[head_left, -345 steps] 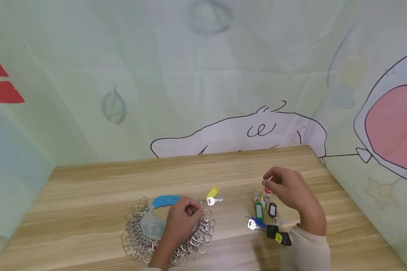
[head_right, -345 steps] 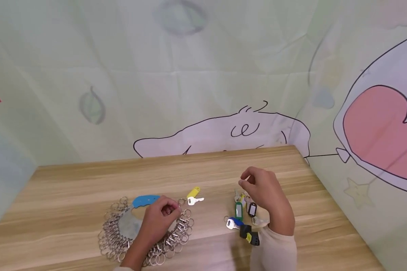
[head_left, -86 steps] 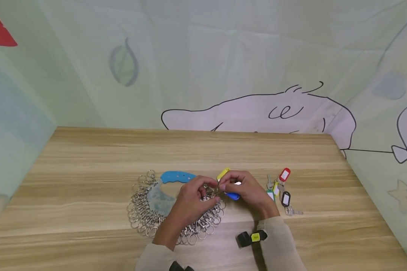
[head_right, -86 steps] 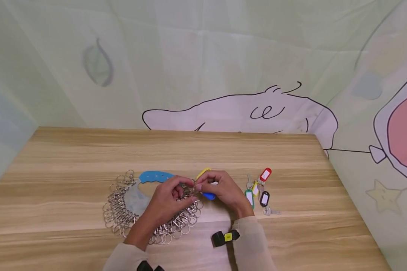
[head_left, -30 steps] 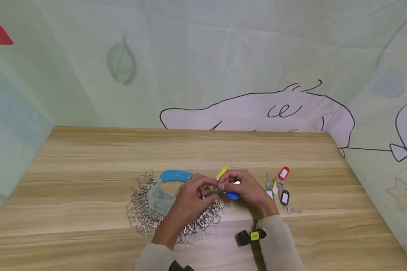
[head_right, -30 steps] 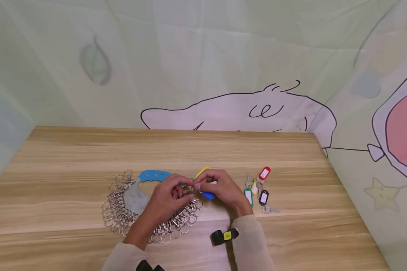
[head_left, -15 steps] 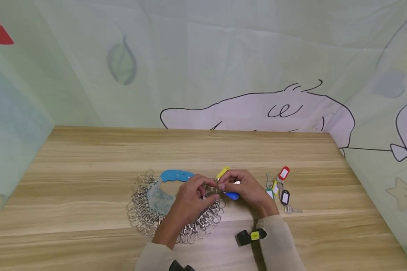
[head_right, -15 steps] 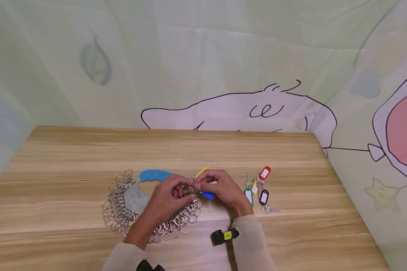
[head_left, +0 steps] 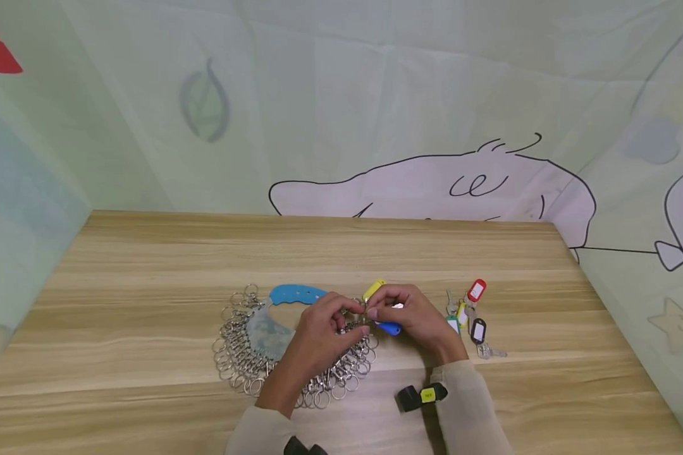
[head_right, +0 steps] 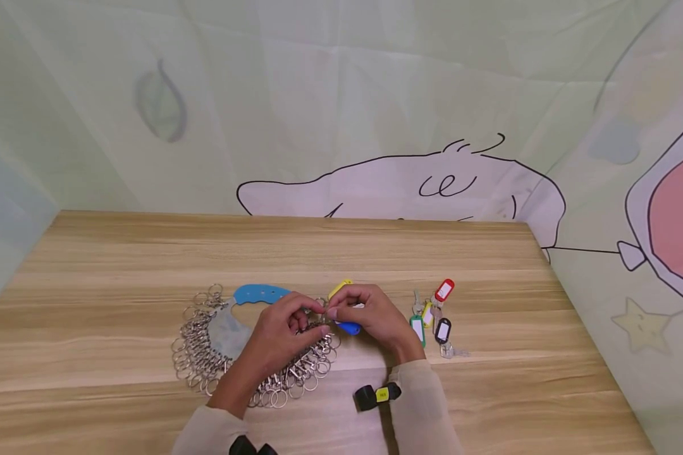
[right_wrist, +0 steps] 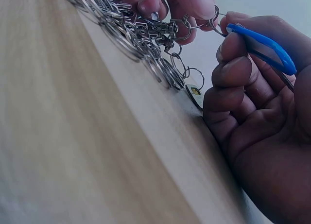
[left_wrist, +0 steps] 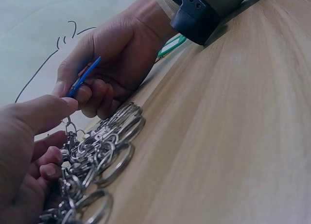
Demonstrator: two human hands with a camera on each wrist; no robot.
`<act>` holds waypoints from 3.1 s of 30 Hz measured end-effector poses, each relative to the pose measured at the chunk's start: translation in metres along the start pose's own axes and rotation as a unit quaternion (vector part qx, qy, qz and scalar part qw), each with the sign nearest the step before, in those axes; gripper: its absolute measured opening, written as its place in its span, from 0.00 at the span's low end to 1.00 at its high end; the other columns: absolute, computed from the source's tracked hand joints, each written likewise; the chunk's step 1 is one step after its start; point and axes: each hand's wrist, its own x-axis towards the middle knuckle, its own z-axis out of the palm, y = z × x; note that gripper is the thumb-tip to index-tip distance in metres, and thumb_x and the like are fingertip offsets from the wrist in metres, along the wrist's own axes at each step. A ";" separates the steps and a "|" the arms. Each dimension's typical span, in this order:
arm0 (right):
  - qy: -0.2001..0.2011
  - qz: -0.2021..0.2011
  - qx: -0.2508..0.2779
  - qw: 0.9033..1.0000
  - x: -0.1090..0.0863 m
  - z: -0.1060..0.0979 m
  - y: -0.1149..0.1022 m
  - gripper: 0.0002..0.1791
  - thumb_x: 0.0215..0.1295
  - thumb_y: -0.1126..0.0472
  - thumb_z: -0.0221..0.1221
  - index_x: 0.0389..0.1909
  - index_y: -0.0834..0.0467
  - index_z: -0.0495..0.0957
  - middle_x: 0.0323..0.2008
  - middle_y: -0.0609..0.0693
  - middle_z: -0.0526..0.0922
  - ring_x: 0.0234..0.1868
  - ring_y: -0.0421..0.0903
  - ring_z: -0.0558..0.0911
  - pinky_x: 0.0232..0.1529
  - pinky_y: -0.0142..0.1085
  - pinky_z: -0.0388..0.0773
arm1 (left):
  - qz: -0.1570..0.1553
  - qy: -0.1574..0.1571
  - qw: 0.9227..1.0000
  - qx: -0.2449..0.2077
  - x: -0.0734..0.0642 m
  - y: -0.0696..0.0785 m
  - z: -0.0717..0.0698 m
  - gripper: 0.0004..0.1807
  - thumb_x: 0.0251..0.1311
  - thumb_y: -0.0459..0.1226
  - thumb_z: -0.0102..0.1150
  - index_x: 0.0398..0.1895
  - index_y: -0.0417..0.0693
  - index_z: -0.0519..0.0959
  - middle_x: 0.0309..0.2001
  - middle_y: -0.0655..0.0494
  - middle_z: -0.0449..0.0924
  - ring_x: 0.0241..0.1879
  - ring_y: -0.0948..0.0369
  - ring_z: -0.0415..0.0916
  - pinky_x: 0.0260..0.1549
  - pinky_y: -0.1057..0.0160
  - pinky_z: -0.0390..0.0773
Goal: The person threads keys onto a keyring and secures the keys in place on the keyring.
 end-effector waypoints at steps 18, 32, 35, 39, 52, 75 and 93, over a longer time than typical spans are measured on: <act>-0.002 -0.008 -0.004 1.000 0.000 0.000 0.000 0.02 0.66 0.67 0.64 0.37 0.61 0.85 0.32 0.56 0.81 0.38 0.52 0.74 0.40 0.40 0.71 | -0.001 -0.002 1.000 -0.005 0.000 0.000 0.000 0.13 0.54 0.40 0.76 0.42 0.58 0.83 0.36 0.61 0.75 0.31 0.64 0.71 0.28 0.64 0.75; -0.001 -0.009 -0.016 1.000 0.000 -0.001 0.000 0.02 0.66 0.66 0.64 0.36 0.60 0.85 0.33 0.56 0.82 0.40 0.55 0.74 0.45 0.46 0.69 | -0.002 -0.001 1.000 -0.001 0.000 0.000 0.000 0.13 0.54 0.40 0.76 0.41 0.57 0.83 0.34 0.60 0.74 0.31 0.64 0.71 0.28 0.63 0.75; -0.001 -0.006 -0.010 1.000 0.000 -0.001 0.000 0.02 0.66 0.66 0.64 0.37 0.61 0.85 0.33 0.57 0.82 0.40 0.55 0.74 0.45 0.45 0.70 | -0.002 -0.002 1.000 -0.002 0.000 0.000 -0.001 0.13 0.54 0.40 0.76 0.41 0.57 0.83 0.34 0.60 0.74 0.31 0.64 0.71 0.27 0.64 0.75; 0.000 -0.005 -0.005 1.000 0.000 0.000 0.000 0.02 0.65 0.66 0.65 0.37 0.61 0.85 0.34 0.57 0.82 0.40 0.54 0.74 0.44 0.45 0.70 | 0.000 -0.002 1.000 -0.001 0.000 0.000 0.000 0.13 0.54 0.40 0.76 0.41 0.57 0.83 0.34 0.60 0.74 0.31 0.64 0.71 0.27 0.64 0.75; 0.000 0.000 -0.005 1.000 -0.001 0.000 0.000 0.02 0.65 0.66 0.65 0.37 0.60 0.85 0.33 0.56 0.82 0.39 0.54 0.74 0.44 0.44 0.70 | 0.006 0.000 1.000 -0.005 0.000 -0.001 -0.001 0.12 0.54 0.40 0.76 0.39 0.58 0.83 0.35 0.59 0.75 0.30 0.64 0.71 0.28 0.63 0.75; 0.004 0.004 -0.005 1.000 -0.001 0.000 -0.001 0.02 0.65 0.67 0.65 0.36 0.61 0.85 0.33 0.57 0.82 0.40 0.54 0.74 0.44 0.43 0.70 | 0.003 0.001 1.000 -0.004 0.001 0.000 0.000 0.10 0.55 0.41 0.75 0.38 0.58 0.84 0.36 0.61 0.76 0.31 0.64 0.71 0.28 0.63 0.75; -0.002 -0.009 0.004 1.000 0.000 -0.001 -0.001 0.02 0.65 0.67 0.64 0.36 0.61 0.84 0.34 0.57 0.83 0.40 0.53 0.75 0.43 0.43 0.71 | 0.001 0.001 1.000 -0.007 0.001 -0.001 0.000 0.08 0.56 0.42 0.74 0.36 0.59 0.83 0.37 0.62 0.76 0.31 0.64 0.72 0.29 0.63 0.75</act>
